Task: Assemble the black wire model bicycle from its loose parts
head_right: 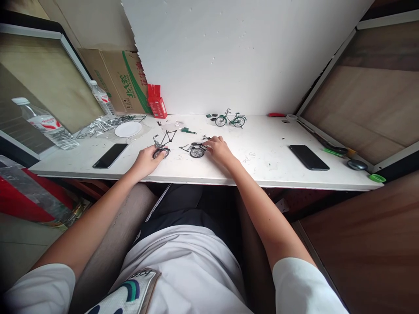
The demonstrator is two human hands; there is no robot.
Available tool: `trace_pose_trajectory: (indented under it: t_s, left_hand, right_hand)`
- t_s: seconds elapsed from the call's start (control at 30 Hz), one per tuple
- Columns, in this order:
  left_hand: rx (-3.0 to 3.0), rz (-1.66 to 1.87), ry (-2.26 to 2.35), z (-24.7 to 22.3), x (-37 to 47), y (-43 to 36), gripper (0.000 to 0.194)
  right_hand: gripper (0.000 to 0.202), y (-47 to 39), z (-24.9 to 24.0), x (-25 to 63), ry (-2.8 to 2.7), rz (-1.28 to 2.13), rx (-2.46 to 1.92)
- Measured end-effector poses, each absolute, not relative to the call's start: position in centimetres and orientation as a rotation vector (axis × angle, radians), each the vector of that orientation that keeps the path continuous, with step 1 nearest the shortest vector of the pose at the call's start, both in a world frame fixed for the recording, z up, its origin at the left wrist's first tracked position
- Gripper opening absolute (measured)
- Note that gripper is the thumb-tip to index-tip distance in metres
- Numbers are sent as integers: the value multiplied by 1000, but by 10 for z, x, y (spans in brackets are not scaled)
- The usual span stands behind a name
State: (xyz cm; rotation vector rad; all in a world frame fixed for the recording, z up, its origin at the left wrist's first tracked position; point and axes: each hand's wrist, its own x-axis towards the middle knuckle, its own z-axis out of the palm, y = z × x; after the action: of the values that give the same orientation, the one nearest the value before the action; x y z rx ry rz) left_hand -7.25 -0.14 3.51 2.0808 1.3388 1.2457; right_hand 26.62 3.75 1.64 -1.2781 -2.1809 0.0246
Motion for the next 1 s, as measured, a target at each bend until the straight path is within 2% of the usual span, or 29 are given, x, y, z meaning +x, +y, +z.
trace_pose_trajectory:
  t_s: [0.1, 0.23, 0.5, 0.8, 1.0]
  left_hand:
    - [2232, 1210, 1439, 38, -79, -2, 23]
    - [2348, 1034, 1627, 39, -85, -1, 27]
    - [2401, 912, 1643, 40, -83, -3, 36]
    - [2538, 715, 1802, 49, -84, -7, 35]
    - [2542, 769, 1754, 52, -83, -9, 39]
  right_hand:
    - [38, 32, 16, 257, -2270, 63, -1204]
    - [37, 22, 21, 244, -2372, 70, -1286]
    - [60, 10, 32, 228, -2346, -25, -1438]
    - [46, 27, 27, 259, -2083, -138, -1867]
    - [44, 30, 22, 259, -2153, -105, -1764]
